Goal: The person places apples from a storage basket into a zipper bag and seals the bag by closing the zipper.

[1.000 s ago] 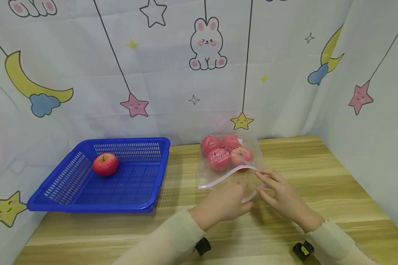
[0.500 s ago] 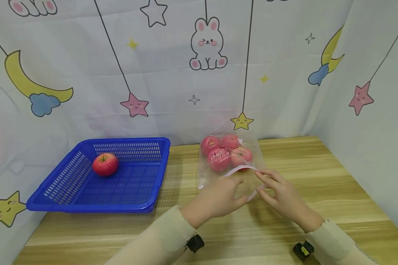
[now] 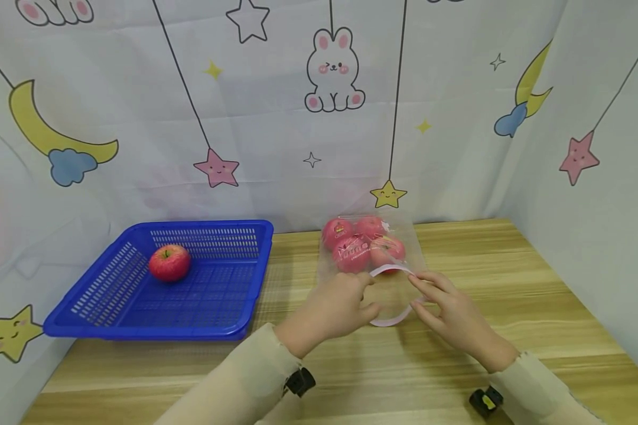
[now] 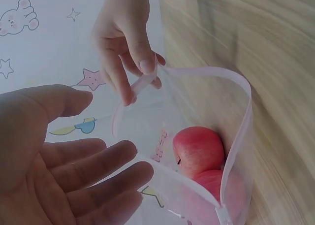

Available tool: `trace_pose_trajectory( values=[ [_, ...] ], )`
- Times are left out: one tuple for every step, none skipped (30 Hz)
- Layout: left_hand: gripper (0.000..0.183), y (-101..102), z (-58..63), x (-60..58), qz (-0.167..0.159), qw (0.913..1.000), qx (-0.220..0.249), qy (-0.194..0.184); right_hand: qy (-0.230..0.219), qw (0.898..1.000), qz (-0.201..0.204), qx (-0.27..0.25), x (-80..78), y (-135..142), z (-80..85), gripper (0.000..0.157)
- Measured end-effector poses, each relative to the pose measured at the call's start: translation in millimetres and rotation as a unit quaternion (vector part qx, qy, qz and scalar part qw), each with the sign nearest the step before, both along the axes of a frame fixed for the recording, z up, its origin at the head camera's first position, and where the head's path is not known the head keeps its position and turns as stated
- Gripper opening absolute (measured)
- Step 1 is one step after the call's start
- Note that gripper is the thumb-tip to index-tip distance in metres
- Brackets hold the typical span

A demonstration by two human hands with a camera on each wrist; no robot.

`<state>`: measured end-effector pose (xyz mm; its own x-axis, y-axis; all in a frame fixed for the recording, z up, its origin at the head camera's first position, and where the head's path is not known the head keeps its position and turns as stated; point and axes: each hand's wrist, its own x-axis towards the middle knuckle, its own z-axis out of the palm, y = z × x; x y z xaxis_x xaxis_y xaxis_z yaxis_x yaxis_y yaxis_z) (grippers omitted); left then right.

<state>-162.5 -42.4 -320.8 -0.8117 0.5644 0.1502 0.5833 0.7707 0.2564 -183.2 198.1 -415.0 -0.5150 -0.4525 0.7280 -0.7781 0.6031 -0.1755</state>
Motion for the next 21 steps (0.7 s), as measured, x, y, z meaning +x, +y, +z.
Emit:
trace_pose_trajectory(
  values=[
    [0.037,-1.4,0.2,-0.2,0.002,1.0000,0.000,0.002,0.000,1.000,0.000,0.000,0.0,0.0,-0.1,0.048],
    [0.037,-2.9,0.1,-0.7,0.005,1.0000,0.000,0.006,-0.001,1.000,0.001,0.000,0.0,0.0,-0.1,0.049],
    [0.037,-4.3,0.4,-0.8,0.008,1.0000,0.001,0.004,-0.001,1.000,0.001,0.000,-0.1,0.0,-0.2,0.049],
    [0.036,-5.7,0.5,-1.3,0.011,0.9999,0.004,-0.001,-0.001,1.000,0.001,0.000,-0.1,0.0,-0.3,0.049],
    [0.035,-7.1,0.7,-1.5,0.015,0.9999,0.006,-0.004,-0.001,1.000,0.002,-0.001,-0.2,0.1,-0.4,0.049],
    [0.034,-8.5,0.8,-1.8,0.019,0.9997,0.011,-0.009,-0.001,1.000,0.002,-0.001,-0.2,0.1,-0.4,0.049],
    [0.032,-9.9,1.2,-2.2,0.023,0.9995,0.015,-0.013,-0.001,1.000,0.001,0.000,-0.3,0.1,-0.4,0.049],
    [0.032,-11.4,1.5,-2.5,0.026,0.9994,0.019,-0.016,0.000,1.000,0.001,-0.001,-0.4,0.1,-0.3,0.050],
    [0.031,-12.9,1.9,-2.7,0.028,0.9992,0.022,-0.019,0.000,1.000,0.001,-0.001,-0.4,0.1,-0.3,0.049],
    [0.030,-14.4,2.1,-3.0,0.031,0.9991,0.023,-0.019,0.001,1.000,0.000,-0.001,-0.3,0.1,-0.2,0.049],
    [0.031,-16.0,2.2,-3.0,0.035,0.9989,0.024,-0.018,0.001,1.000,-0.001,0.000,-0.2,0.1,0.0,0.049],
    [0.031,-17.5,2.4,-3.1,0.037,0.9988,0.026,-0.017,0.002,1.000,-0.002,0.000,0.0,0.0,0.1,0.049],
    [0.032,-19.1,2.7,-3.1,0.040,0.9987,0.026,-0.018,0.002,1.000,-0.003,0.000,0.2,-0.1,0.3,0.049],
    [0.033,-20.5,2.7,-3.3,0.042,0.9985,0.028,-0.018,0.000,1.000,-0.004,0.001,0.6,-0.2,0.3,0.050],
    [0.034,-21.9,2.8,-3.5,0.044,0.9985,0.028,-0.018,-0.001,1.000,-0.005,0.001,0.9,-0.3,0.5,0.050],
    [0.034,-23.3,2.9,-3.7,0.045,0.9984,0.028,-0.018,-0.002,1.000,-0.007,0.002,1.1,-0.4,0.5,0.050],
    [0.035,-24.6,3.2,-3.9,0.047,0.9984,0.027,-0.017,-0.003,1.000,-0.007,0.002,1.3,-0.5,0.6,0.050],
    [0.035,-25.8,3.6,-4.4,0.048,0.9984,0.023,-0.016,-0.005,1.000,-0.007,0.002,1.5,-0.5,0.5,0.051],
    [0.035,-27.2,3.8,-4.8,0.053,0.9983,0.019,-0.016,-0.006,1.000,-0.007,0.003,1.5,-0.5,0.5,0.051],
    [0.035,-28.5,4.1,-5.3,0.057,0.9981,0.015,-0.016,-0.006,1.000,-0.007,0.003,1.4,-0.4,0.5,0.051],
    [0.035,-30.0,4.9,-5.4,0.061,0.9979,0.010,-0.017,-0.004,1.000,-0.006,0.003,1.2,-0.3,0.6,0.051]
  ],
)
